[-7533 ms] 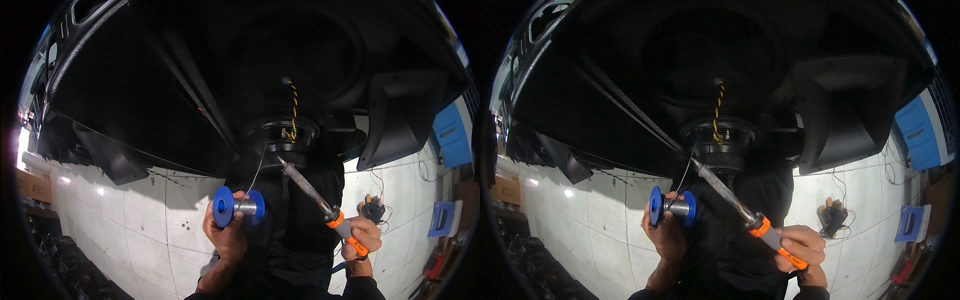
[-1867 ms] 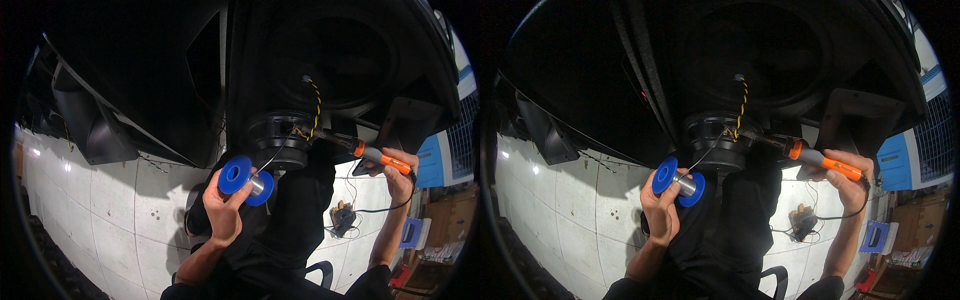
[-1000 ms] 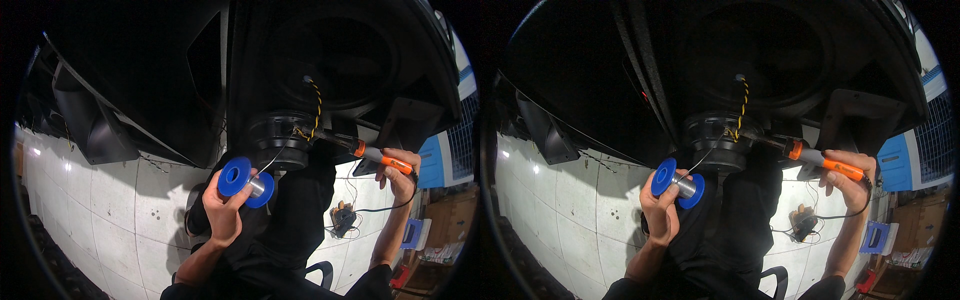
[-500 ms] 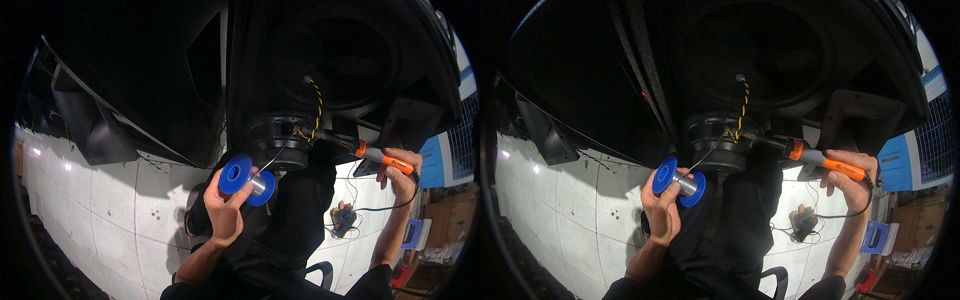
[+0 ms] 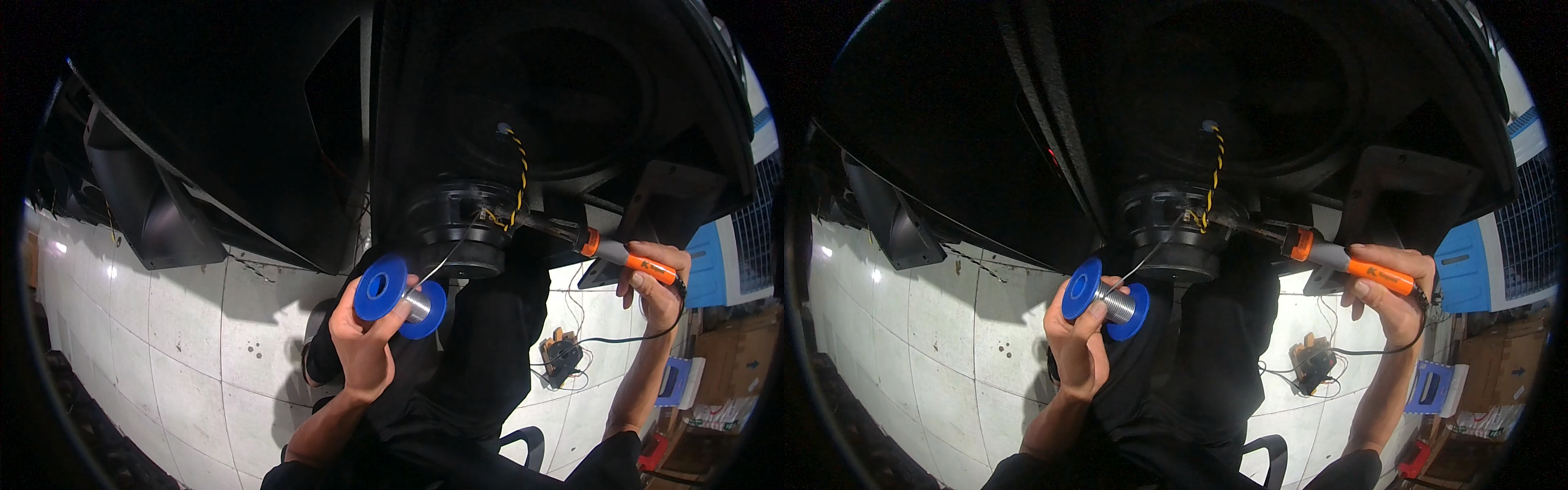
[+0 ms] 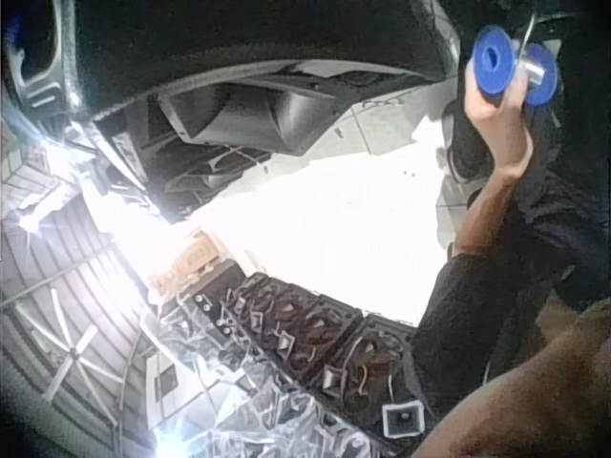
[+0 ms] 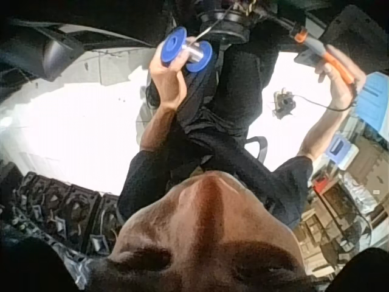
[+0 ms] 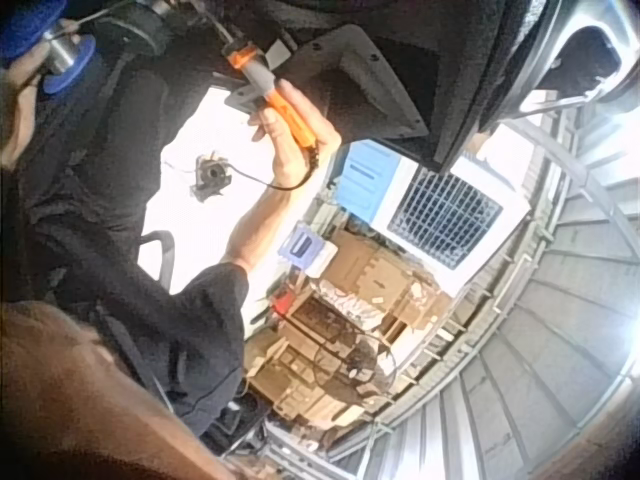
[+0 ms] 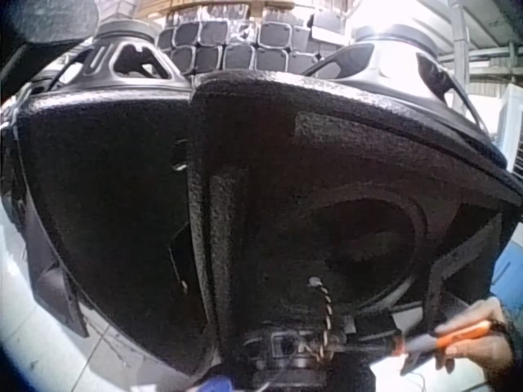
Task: The person installs a speaker into a black plastic enclosure. They use a soldering iron and solder to connect wires to the speaker terminals, then place the speaker into the enclosure and attach a cover.
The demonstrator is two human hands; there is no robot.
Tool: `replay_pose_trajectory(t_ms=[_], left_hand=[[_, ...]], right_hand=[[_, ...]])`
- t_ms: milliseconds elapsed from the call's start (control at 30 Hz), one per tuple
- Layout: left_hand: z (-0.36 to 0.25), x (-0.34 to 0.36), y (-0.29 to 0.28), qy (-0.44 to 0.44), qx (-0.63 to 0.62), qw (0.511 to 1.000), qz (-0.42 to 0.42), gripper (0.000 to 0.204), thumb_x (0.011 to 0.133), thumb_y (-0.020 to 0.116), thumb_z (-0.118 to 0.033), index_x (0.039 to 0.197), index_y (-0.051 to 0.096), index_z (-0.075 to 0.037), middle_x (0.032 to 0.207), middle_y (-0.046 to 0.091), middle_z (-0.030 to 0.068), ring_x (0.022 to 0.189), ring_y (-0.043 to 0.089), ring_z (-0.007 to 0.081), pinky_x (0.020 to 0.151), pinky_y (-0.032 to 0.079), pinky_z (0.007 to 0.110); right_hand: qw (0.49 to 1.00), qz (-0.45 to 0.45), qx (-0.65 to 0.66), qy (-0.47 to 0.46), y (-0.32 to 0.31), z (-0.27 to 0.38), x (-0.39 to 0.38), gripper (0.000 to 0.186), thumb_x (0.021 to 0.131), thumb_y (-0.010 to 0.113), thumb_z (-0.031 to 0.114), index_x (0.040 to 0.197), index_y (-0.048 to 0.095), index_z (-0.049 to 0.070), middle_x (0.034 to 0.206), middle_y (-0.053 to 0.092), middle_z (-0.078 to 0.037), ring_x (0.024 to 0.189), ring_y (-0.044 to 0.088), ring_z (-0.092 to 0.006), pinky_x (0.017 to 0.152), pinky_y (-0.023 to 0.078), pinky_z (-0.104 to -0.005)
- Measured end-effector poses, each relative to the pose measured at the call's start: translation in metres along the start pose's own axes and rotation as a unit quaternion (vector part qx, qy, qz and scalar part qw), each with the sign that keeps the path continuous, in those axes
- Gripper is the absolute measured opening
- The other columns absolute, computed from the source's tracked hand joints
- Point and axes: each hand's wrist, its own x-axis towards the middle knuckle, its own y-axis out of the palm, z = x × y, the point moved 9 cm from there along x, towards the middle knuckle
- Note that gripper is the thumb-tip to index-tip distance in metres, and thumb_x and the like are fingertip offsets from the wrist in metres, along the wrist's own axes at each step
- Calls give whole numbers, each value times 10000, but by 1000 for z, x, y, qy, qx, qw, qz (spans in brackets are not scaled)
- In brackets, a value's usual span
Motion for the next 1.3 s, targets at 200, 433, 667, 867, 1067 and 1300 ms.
replay_pose_trajectory(t_ms=[200, 433, 667, 867, 1067, 1300], left_hand=[[-8, -2, -8, 3, 16, 1000, -22, 551, 813, 677, -116, 1289, 534, 123, 1099, 671, 220, 1004, 679, 289, 1012, 517, 442], [-9, -4, -11, 5, 27, 999, -28, 591, 800, 688, -174, 1282, 531, 129, 1084, 665, 222, 1002, 676, 288, 1017, 515, 436], [-8, -6, -12, -1, 20, 999, -27, 586, 796, 677, -145, 1289, 527, 134, 1083, 664, 223, 996, 677, 286, 1011, 516, 441], [-6, -5, -13, -2, 13, 1000, -24, 573, 791, 678, -120, 1287, 536, 129, 1084, 670, 219, 995, 678, 282, 1016, 508, 438], [0, -6, -17, 2, -23, 1000, -2, 459, 813, 732, -53, 1231, 585, 70, 1118, 718, 190, 1019, 711, 242, 1002, 531, 402], [-1, -6, -18, 7, -21, 1000, 1, 462, 811, 735, -57, 1228, 585, 74, 1114, 719, 192, 1013, 713, 237, 999, 533, 400]], right_hand=[[1000, 5, -2, -8, 1, 2, 2, 388, 867, 774, 226, 1190, 733, 16, 768, 726, -144, 532, 673, -169, 494, 548, -251], [999, 1, -32, 4, -1, 4, 2, 394, 841, 784, 225, 1169, 743, 12, 816, 734, -150, 529, 653, -147, 489, 529, -240], [995, 28, -92, -2, -5, 12, 9, 370, 795, 804, 245, 1105, 779, 45, 923, 761, -150, 576, 669, -146, 533, 542, -244], [990, 38, -126, -49, 1, 24, 11, 370, 776, 808, 273, 1092, 792, 82, 984, 766, -152, 760, 738, -244, 702, 615, -323], [989, 47, -135, -49, 2, 28, 13, 352, 782, 804, 274, 1077, 797, 83, 991, 765, -153, 809, 749, -270, 737, 625, -344], [988, 50, -138, -52, 1, 27, 14, 354, 777, 805, 274, 1075, 799, 83, 993, 766, -153, 816, 752, -265, 739, 627, -345]])
